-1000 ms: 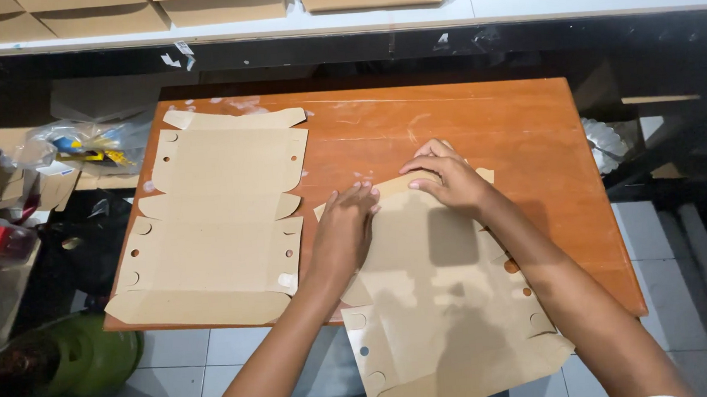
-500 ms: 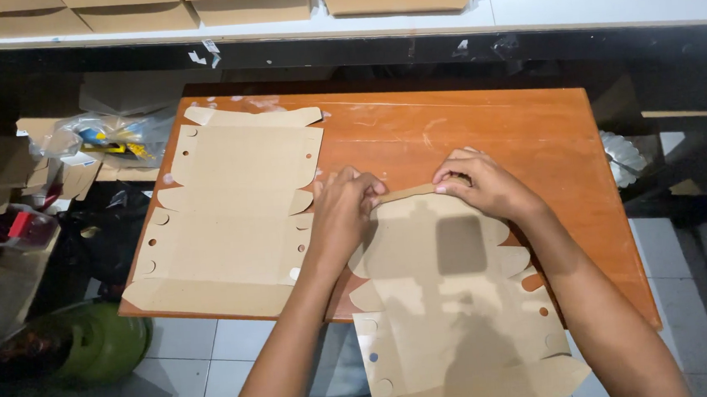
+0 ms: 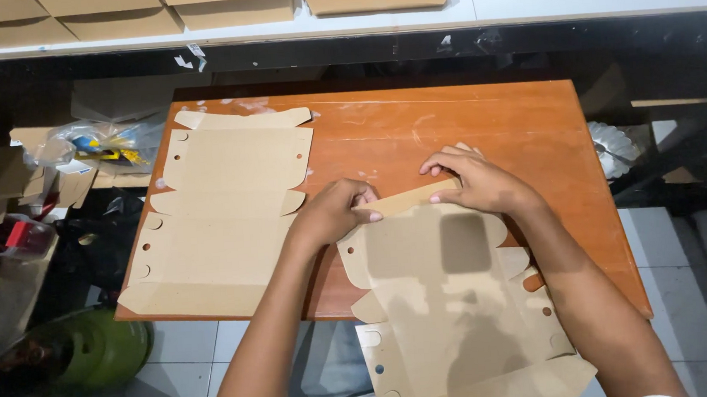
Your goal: The person assembles two flat cardboard box blanks into finished boxes by hand. They fold the side flaps, interlock the tabs into slots, and press the seams to form each box, then place the completed boxes on a nearby shelf.
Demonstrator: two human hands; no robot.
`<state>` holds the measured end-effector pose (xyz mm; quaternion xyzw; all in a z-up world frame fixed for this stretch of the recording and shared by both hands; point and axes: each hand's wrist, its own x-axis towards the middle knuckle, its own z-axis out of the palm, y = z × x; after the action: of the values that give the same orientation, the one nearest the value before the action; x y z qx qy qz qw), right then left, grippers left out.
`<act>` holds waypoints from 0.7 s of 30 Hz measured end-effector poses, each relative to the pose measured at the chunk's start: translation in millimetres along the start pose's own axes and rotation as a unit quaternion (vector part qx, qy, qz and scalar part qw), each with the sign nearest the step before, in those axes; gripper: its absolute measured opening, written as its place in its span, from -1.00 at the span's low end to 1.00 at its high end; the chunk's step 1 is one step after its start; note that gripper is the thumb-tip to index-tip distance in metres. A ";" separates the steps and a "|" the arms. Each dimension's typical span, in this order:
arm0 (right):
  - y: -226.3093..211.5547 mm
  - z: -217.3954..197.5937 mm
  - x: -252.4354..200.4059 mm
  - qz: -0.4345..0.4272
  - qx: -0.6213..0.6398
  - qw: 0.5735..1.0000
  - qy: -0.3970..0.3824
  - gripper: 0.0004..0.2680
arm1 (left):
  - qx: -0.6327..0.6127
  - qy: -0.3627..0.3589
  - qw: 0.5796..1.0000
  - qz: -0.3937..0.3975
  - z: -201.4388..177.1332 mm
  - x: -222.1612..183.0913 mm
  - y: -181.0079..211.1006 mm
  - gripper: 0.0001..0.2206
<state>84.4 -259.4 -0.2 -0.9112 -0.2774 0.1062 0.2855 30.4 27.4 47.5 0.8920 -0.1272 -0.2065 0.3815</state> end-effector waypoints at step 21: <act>-84.3 0.8 -130.0 -0.220 -0.133 0.954 0.156 -0.94 | 0.161 0.088 0.959 0.217 46.5 -104.7 20.2 -0.40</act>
<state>-60.5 -275.0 52.5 -0.8624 -0.4351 -0.1403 0.2173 -85.0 24.8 61.7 0.9074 -0.3148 -0.0160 0.2781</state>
